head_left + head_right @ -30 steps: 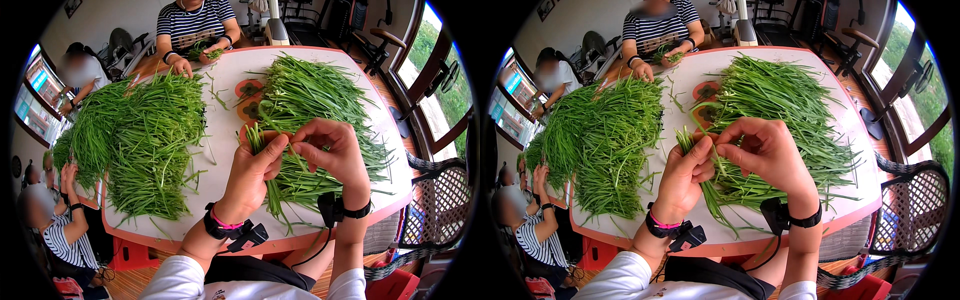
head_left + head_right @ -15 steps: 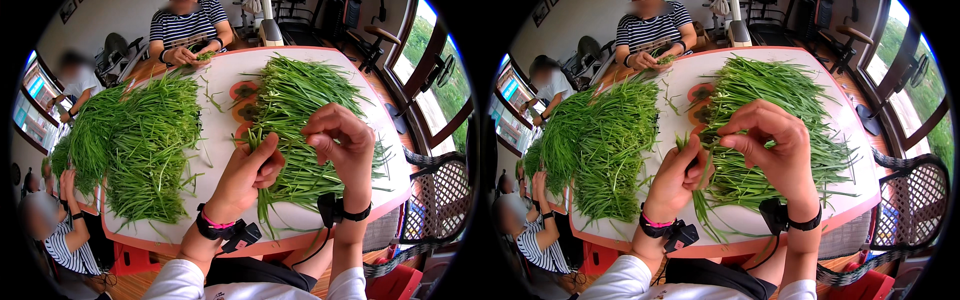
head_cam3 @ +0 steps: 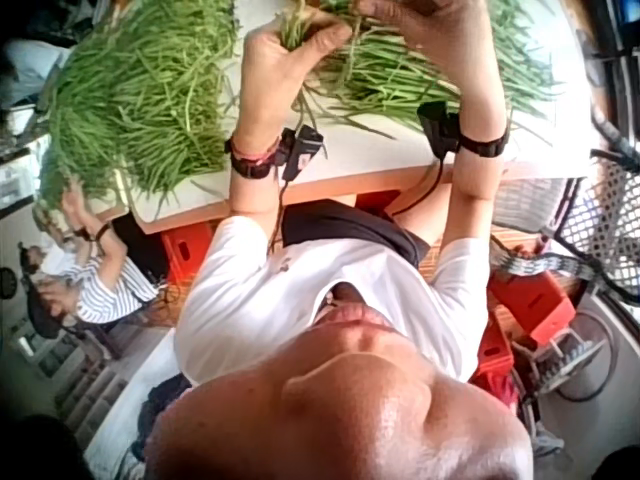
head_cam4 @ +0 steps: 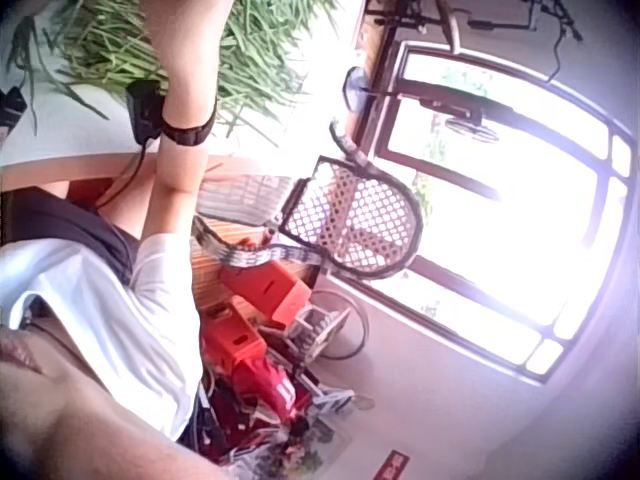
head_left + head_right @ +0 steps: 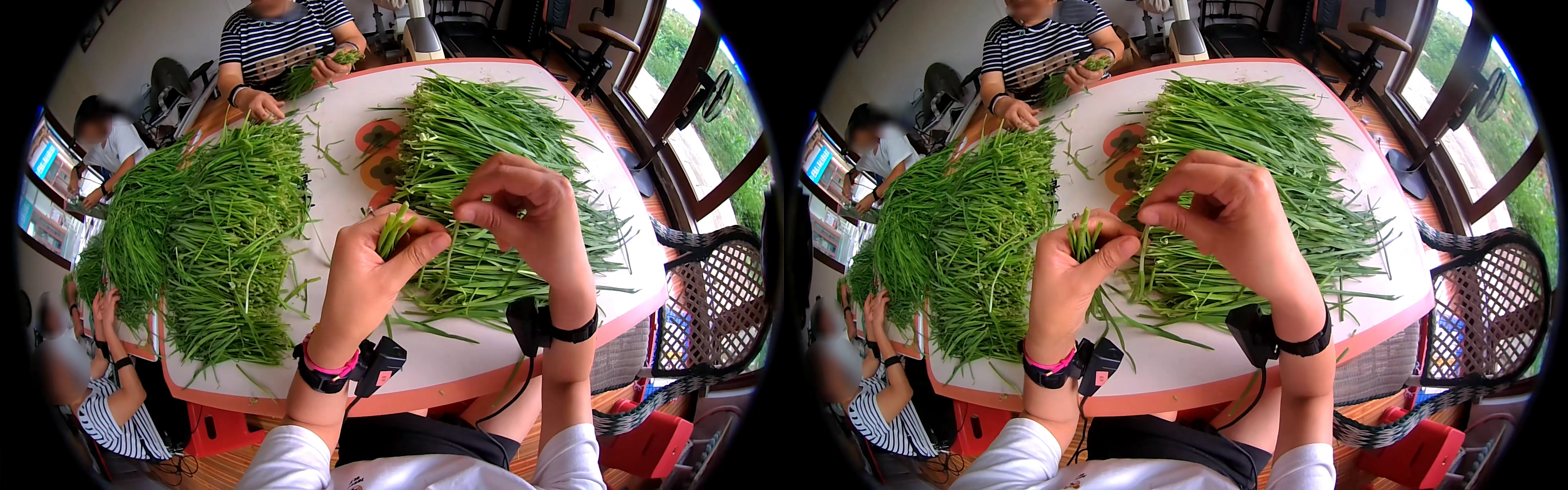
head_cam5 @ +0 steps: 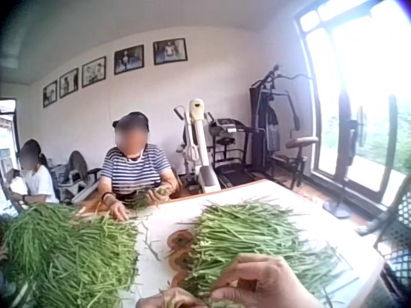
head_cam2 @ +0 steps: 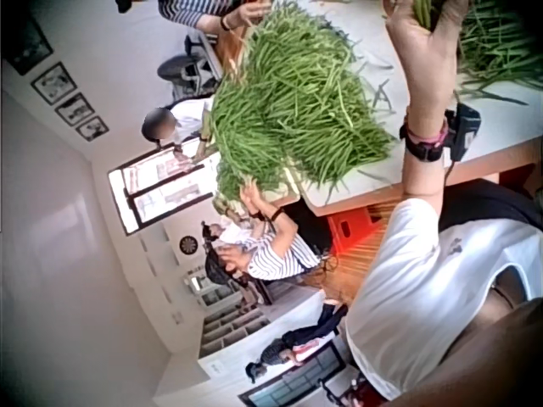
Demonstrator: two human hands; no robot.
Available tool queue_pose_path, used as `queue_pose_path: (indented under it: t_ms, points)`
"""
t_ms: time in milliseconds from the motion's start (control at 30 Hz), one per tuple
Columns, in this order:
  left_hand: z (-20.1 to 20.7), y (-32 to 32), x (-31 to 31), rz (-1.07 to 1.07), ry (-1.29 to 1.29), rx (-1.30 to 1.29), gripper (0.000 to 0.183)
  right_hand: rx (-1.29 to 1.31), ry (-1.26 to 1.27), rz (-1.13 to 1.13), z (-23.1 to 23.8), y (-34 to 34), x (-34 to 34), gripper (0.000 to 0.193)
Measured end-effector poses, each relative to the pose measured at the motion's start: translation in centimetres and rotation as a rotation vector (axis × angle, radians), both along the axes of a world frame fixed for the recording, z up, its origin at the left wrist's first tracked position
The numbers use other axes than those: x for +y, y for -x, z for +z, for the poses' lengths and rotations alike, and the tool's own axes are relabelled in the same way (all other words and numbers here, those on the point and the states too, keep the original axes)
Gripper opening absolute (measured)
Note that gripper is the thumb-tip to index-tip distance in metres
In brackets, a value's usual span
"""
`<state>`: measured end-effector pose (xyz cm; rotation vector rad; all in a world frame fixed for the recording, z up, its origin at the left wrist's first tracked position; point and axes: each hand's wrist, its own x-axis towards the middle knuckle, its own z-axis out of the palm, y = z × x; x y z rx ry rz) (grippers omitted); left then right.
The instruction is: The person sorts through a large pile of green leaves on a table by hand, picking up small bundles, aligning them, and placing them into a separate pile.
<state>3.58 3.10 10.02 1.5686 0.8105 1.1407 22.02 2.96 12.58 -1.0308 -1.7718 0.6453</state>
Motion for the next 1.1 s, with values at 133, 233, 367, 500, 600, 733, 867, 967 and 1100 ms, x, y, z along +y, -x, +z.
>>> queue_pose_path:
  t_ms: [133, 233, 367, 500, 600, 733, 867, 967, 1100]
  points:
    - [-0.5, 0.5, 0.5, -0.035, 0.304, -0.278, 0.018, -0.035, 0.092, -0.164, -1.4, -0.7, 1.8, 0.01]
    - [0.2, 1.2, 1.0, 0.061, 0.359, -0.584, 0.015, -0.509, -0.031, -0.319, -3.6, -0.8, 3.0, 0.009]
    - [0.6, 3.3, 1.0, 0.144, 0.339, -0.818, 0.02, -0.713, 0.088, -0.219, -5.5, -1.1, 4.2, 0.009]
    - [1.5, 4.1, 0.6, 0.124, 0.214, -0.882, 0.037, -0.781, 0.118, -0.12, -6.3, -1.2, 4.1, 0.009]
    - [1.4, 4.2, 0.5, 0.199, 0.171, -0.735, 0.036, -0.814, 0.096, -0.128, -6.6, -0.9, 4.1, 0.01]
    - [1.3, 3.4, 0.5, 0.162, 0.167, -0.71, 0.029, -0.79, 0.055, -0.126, -6.6, -0.9, 4.0, 0.012]
    - [0.7, 2.3, 0.9, 0.149, 0.123, -0.71, 0.029, -0.501, 0.013, -0.126, -5.2, -1.1, 3.8, 0.009]
    - [1.1, 1.8, 0.2, 0.014, 0.262, -0.696, 0.031, -0.174, 0.131, -0.083, -1.5, 0.1, 2.2, 0.013]
    - [0.4, -0.1, -0.7, 0.023, 0.377, -0.504, 0.027, 0.294, 0.268, 0.144, -0.7, 0.9, 0.1, 0.013]
